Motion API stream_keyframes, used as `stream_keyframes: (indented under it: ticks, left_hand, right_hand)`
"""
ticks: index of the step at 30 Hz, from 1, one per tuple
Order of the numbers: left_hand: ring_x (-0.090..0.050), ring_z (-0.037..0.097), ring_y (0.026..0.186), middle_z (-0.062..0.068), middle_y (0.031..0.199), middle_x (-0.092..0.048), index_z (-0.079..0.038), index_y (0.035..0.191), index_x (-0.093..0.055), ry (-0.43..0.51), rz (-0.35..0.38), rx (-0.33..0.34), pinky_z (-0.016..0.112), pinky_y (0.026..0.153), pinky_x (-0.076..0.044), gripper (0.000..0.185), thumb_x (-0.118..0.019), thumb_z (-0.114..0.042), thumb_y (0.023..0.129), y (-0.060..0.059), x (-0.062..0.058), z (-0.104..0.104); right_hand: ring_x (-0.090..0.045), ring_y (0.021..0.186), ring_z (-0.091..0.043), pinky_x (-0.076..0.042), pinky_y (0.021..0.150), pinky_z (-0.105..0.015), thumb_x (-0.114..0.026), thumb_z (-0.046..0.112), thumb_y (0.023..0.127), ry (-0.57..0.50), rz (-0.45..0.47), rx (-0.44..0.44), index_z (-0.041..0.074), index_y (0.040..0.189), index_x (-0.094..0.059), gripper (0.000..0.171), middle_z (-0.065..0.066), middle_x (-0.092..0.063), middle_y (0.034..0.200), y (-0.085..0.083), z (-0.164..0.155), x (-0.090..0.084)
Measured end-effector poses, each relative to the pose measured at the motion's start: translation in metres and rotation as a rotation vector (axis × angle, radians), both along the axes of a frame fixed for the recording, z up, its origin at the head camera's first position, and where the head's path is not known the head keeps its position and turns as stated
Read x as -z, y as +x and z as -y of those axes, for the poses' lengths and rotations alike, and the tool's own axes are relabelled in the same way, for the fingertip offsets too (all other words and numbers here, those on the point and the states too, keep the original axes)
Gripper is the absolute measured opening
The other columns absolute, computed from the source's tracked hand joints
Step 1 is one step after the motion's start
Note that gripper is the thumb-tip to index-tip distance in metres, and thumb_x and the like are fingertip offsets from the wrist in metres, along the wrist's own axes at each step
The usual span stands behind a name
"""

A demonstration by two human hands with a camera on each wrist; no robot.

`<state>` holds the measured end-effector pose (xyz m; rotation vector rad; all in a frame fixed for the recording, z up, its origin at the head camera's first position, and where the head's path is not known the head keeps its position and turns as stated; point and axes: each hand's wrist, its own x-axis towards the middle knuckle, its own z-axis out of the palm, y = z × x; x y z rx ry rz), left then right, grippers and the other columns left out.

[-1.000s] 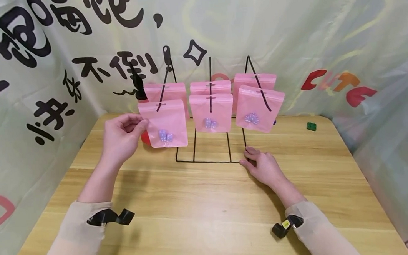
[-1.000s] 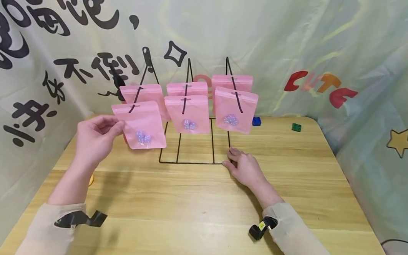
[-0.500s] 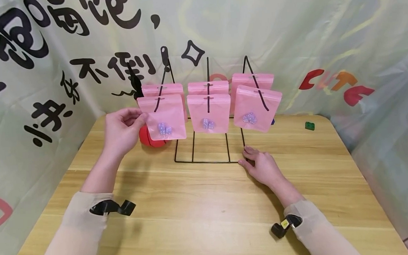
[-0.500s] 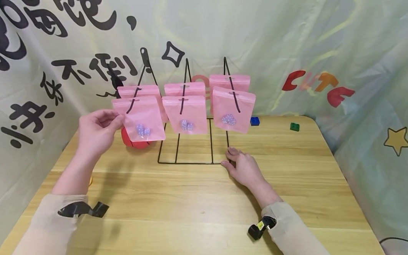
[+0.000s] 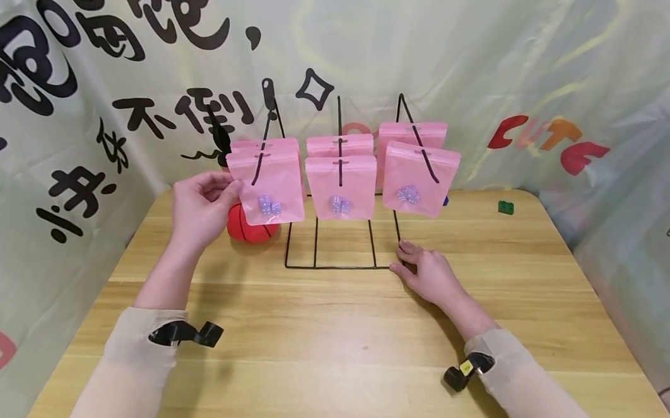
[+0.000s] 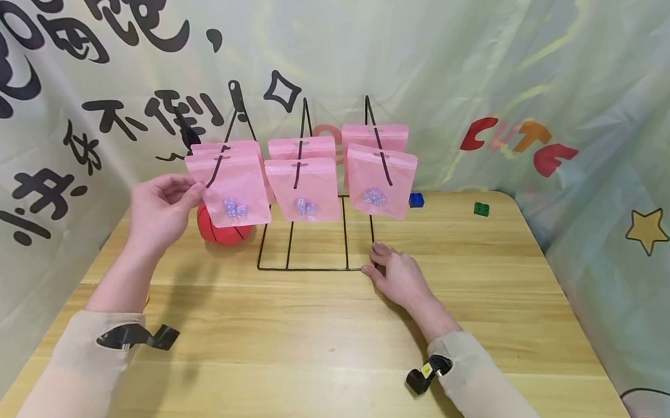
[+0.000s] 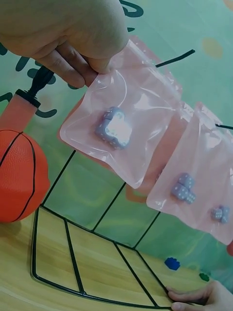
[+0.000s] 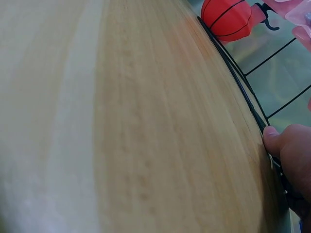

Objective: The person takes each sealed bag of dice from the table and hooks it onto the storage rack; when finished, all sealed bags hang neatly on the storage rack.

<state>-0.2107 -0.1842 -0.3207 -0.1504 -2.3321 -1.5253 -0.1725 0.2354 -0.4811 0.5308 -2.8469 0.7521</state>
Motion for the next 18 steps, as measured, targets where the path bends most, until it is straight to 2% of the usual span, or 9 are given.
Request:
stream_keyframes:
  ticks: [18]
  left_hand:
    - [-0.071, 0.010, 0.091, 0.019, 0.108, -0.075, 0.005, 0.121, -0.075, -0.010, 0.005, 0.022, 0.018, 0.083, -0.059, 0.029, -0.076, -0.016, 0.101, 0.0003, 0.0008, 0.0019]
  right_hand:
    - [-0.057, 0.133, -0.044, -0.048, 0.109, -0.059, -0.076, 0.029, 0.101, -0.007, 0.022, 0.003, -0.006, 0.134, -0.068, 0.049, -0.023, -0.060, 0.145, 0.0009, 0.0000, -0.0022]
